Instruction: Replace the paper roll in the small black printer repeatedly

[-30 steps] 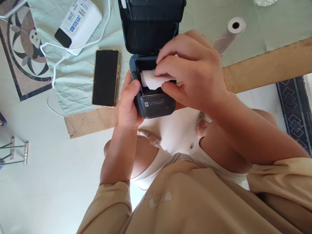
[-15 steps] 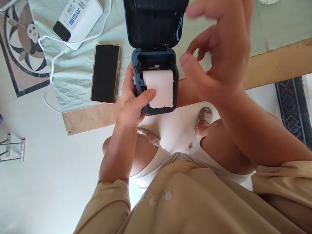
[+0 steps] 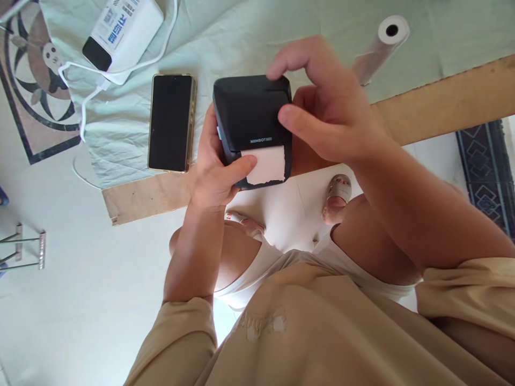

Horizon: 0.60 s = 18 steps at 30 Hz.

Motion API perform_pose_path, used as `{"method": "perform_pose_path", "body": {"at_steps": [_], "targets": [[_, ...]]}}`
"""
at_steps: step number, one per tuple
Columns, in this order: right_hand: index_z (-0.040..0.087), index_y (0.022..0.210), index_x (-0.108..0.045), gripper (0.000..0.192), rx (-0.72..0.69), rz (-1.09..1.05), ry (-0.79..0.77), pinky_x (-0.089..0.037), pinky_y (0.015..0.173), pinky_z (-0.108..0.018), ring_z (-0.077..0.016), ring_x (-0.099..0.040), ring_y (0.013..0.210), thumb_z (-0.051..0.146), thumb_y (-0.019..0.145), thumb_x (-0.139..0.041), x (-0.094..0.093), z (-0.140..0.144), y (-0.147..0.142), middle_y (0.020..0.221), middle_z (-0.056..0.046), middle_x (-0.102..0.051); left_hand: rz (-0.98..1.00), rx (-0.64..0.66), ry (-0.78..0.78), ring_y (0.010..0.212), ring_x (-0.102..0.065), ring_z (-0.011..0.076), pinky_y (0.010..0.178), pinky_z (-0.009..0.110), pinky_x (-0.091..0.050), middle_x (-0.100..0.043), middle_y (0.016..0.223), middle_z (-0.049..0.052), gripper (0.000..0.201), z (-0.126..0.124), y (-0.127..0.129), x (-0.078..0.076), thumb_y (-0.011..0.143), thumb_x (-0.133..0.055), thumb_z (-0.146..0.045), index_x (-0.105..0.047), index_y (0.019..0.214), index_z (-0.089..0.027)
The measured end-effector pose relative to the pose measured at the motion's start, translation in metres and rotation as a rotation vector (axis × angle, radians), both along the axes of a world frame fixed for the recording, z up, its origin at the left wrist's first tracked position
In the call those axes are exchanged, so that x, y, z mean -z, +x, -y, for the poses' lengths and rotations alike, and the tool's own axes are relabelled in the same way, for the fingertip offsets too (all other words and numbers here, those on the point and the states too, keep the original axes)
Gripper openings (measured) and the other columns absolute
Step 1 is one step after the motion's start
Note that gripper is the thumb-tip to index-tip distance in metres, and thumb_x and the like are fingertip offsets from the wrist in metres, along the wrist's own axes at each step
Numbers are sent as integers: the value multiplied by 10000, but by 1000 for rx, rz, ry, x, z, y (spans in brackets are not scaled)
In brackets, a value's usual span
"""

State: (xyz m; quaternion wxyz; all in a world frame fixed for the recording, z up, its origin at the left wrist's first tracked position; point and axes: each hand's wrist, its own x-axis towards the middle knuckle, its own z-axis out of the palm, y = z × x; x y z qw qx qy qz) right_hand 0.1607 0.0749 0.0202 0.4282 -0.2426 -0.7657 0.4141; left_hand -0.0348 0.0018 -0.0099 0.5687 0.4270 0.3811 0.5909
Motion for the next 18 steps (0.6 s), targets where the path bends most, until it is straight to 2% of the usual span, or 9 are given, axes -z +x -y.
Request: {"method": "perform_pose_path", "body": {"at_steps": [3,6,10,14,18], "targets": [[267,1337,-531,489,-81,38,-150,-498,662,-249,-191,-601,1175,519,926,-610,9,-2,1,1321,-60,-617,62,9,17,1483,-434,378,1128,466,-472,-693,1253,42,577,-1,5,-5,786,-818,-589,-642,1263,-315],[280,1394,-477,662,-132,75,-211,-502,724,-268,-152,-606,993,614,861,-685,16,-5,2,1201,-33,-637,72,-16,-12,1578,-293,367,1207,476,-407,-696,1261,54,541,-1,9,-8,813,-804,-604,-649,1227,-292],[269,1392,-465,746,-132,88,-212,-484,754,-276,-147,-576,952,640,804,-737,21,-7,2,1126,-21,-635,26,-30,-58,1515,-407,330,1118,438,-494,-697,1202,59,433,0,10,-9,881,-761,-526,-644,1220,-286],[259,1404,-455,737,-96,121,-169,-467,745,-307,-160,-577,920,578,792,-714,20,-3,2,1216,-40,-641,5,-7,-65,1345,-570,316,954,408,-551,-668,1120,66,372,1,8,-11,918,-728,-515,-659,1202,-286],[283,1412,-449,720,-58,169,-189,-457,782,-333,-180,-585,931,539,781,-684,18,0,2,1260,-40,-639,-16,-6,-81,1405,-519,341,1028,429,-508,-686,1123,56,384,-1,6,-12,889,-754,-523,-664,1179,-289]]}}
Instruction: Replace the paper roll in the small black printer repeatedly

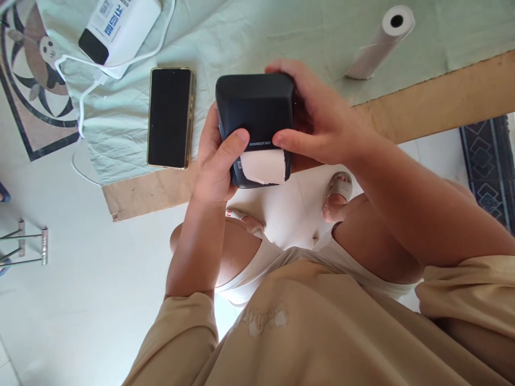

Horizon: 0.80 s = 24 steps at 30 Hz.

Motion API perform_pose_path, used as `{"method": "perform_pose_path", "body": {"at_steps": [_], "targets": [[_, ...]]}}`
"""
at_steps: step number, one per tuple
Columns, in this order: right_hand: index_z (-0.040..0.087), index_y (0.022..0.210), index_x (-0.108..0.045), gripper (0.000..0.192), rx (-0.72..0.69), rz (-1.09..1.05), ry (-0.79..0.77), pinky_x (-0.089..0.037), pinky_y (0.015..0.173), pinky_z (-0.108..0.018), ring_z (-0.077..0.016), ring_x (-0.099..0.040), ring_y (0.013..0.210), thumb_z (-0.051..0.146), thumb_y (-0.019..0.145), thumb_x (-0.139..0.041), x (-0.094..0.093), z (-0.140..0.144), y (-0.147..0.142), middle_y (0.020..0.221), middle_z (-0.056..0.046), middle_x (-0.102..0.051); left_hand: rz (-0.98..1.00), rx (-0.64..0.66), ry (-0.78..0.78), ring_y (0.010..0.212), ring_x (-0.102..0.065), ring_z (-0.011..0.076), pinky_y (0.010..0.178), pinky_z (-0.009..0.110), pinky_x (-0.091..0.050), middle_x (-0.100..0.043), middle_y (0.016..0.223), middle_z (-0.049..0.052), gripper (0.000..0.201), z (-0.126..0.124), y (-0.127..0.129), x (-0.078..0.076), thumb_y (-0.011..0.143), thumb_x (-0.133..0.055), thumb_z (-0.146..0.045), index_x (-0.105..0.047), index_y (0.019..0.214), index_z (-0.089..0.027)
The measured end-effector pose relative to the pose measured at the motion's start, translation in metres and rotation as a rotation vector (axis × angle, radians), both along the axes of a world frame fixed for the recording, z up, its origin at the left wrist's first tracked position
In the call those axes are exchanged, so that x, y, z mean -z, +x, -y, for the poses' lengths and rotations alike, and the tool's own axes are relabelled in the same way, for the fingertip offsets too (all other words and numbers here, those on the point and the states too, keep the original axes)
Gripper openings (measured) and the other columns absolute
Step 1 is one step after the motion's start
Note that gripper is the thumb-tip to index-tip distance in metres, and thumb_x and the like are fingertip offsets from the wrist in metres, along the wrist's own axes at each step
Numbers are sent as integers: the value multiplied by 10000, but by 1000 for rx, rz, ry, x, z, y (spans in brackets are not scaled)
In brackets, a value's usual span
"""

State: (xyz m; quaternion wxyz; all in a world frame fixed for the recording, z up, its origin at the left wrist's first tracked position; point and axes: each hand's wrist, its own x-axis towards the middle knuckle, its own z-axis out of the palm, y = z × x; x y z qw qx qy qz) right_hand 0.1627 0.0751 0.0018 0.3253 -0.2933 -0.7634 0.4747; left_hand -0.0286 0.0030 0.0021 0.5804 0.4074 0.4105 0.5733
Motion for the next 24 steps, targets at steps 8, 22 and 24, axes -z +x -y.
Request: {"method": "perform_pose_path", "body": {"at_steps": [8,22,24], "targets": [[281,1407,-467,703,15,50,-10,-459,800,-325,-177,-599,928,533,783,-670,-4,-1,1,1227,-34,-660,14,15,-55,1532,-357,378,1147,471,-441,-717,1201,50,428,0,2,-7,880,-771,-513,-640,1192,-251],[219,1443,-426,717,22,-2,-53,-515,713,-260,-141,-628,979,467,823,-688,-10,2,1,1502,-97,-480,244,89,-13,1502,-462,325,1209,457,-431,-717,1246,102,365,-3,4,-9,988,-600,-520,-661,1182,-217],[231,1402,-448,622,57,-44,-22,-503,674,-240,-109,-630,939,436,856,-664,-16,5,2,1557,-79,-437,287,65,-66,1438,-527,308,1199,459,-445,-730,1170,105,321,-3,4,-10,1043,-508,-448,-676,1152,-197]]}}
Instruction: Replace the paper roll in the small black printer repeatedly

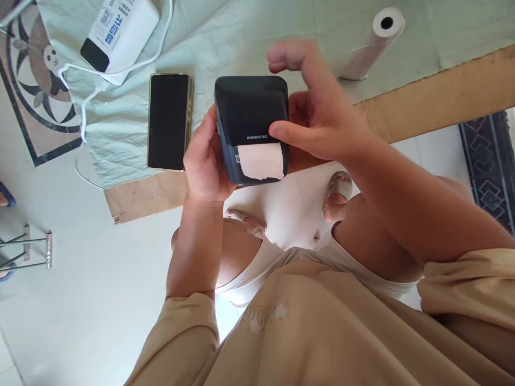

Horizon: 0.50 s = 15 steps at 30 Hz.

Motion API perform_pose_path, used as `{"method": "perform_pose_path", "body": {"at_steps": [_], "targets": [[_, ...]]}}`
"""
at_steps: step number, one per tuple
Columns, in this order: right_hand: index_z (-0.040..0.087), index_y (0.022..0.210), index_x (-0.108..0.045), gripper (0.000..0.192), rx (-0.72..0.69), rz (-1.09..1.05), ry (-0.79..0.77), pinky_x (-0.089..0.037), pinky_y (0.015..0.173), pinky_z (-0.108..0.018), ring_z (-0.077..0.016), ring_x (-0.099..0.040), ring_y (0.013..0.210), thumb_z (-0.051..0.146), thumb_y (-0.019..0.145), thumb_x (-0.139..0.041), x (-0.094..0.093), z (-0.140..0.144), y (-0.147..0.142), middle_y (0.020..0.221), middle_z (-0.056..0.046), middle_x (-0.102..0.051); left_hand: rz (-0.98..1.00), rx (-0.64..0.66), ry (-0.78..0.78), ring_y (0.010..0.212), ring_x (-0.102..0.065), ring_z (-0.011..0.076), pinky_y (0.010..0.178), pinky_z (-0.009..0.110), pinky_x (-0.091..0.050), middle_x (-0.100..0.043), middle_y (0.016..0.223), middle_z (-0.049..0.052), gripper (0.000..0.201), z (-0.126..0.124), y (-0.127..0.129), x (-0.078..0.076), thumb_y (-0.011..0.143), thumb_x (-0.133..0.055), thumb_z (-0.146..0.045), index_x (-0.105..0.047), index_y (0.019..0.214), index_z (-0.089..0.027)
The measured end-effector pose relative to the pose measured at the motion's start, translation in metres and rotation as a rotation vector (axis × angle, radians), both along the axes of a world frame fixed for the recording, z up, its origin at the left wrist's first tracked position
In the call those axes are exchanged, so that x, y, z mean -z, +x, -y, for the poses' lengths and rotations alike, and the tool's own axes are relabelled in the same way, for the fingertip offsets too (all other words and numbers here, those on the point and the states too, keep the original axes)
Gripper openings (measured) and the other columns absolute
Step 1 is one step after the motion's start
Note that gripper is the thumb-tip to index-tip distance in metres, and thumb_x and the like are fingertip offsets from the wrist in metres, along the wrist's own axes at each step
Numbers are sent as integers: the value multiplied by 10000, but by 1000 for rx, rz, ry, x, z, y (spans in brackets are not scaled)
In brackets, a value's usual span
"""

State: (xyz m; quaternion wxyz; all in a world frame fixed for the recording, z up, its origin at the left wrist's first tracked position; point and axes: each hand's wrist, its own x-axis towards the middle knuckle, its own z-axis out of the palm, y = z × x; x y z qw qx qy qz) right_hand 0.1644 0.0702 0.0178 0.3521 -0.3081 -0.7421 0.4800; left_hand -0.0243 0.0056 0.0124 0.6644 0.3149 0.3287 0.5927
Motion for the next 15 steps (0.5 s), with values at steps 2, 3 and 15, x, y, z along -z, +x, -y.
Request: {"method": "perform_pose_path", "body": {"at_steps": [2,3,15], "targets": [[233,1342,-491,530,22,-12,42,-494,661,-243,-109,-627,920,444,879,-639,-4,2,0,1482,-61,-510,-42,-59,-52,1347,-589,323,1161,479,-475,-727,1093,95,327,0,0,0,1053,-485,-438,-693,1123,-196],[230,1313,-514,500,17,0,69,-500,668,-250,-119,-626,932,465,888,-634,-5,2,1,1431,-59,-548,-78,-76,-64,1302,-609,332,1135,488,-489,-723,1073,92,327,0,0,0,1053,-482,-436,-702,1112,-202],[219,1441,-472,734,-6,236,348,-515,680,-239,-191,-540,1290,540,826,-712,-25,-2,8,1460,-60,-550,-30,-104,-66,1008,-713,210,906,328,-591,-722,917,40,333,-4,1,-6,1058,-402,-245,-725,987,-206]]}}
